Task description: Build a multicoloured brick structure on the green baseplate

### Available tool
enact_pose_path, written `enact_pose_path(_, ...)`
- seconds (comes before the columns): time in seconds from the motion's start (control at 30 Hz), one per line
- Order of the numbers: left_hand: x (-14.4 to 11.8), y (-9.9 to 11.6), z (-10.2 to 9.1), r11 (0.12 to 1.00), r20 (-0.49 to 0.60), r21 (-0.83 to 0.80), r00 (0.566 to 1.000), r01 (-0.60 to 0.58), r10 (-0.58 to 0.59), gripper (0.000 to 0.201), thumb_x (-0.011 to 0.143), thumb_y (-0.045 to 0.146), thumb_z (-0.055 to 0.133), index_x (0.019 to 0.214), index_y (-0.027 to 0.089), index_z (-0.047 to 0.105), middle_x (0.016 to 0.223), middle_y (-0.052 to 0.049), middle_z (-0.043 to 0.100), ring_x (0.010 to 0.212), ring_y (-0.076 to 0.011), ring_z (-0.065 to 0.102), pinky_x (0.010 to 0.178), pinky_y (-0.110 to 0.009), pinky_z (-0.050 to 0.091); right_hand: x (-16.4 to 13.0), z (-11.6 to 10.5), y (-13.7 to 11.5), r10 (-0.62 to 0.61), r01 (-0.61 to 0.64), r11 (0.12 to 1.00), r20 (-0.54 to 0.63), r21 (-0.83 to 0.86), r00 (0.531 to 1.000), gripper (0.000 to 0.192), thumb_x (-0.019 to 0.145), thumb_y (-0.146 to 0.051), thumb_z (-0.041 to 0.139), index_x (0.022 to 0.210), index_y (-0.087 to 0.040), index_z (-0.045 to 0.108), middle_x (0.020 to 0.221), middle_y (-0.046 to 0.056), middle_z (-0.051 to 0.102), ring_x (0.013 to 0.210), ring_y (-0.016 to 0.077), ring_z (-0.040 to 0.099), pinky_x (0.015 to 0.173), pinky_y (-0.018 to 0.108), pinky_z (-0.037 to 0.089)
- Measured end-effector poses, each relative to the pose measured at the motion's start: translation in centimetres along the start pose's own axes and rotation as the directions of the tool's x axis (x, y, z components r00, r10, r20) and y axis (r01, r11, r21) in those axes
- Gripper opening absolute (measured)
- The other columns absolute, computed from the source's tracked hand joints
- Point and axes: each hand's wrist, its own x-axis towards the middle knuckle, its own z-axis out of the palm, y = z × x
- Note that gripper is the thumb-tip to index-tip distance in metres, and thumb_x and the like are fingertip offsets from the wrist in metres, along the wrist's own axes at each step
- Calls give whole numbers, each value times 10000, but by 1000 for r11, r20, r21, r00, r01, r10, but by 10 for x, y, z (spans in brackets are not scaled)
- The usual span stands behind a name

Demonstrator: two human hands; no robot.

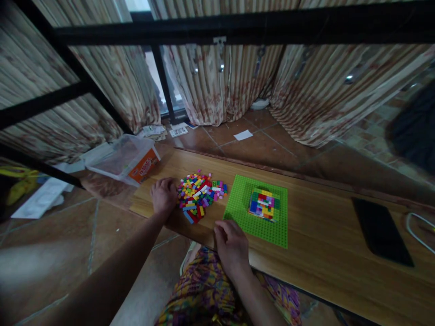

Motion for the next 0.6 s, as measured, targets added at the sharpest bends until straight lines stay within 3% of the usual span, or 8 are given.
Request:
enact_pose_path(0.37, -2, 1, -1, 1000, 9, -6, 1000, 1, -1, 302, 893, 288, 441, 1102, 204, 643, 1174, -89, 637, 1076, -264, 530, 958, -411, 376, 23, 35, -10, -257, 267, 937, 73, -226, 964, 142, 880, -286, 581, 948, -231, 692, 943, 55, 664, 912, 220, 569, 823, 365, 426)
enact_pose_path(0.6, -2, 4, -5, 1000, 47, -8, 999, 28, -28, 313, 891, 279, 437, 1111, 198, 646, 1178, -105, 630, 1082, -268, 527, 973, -422, 367, 20, 56, -18, -294, 313, 895, 109, -317, 950, 191, 848, -328, 632, 1007, -233, 681, 1019, 73, 632, 973, 258, 519, 853, 408, 401)
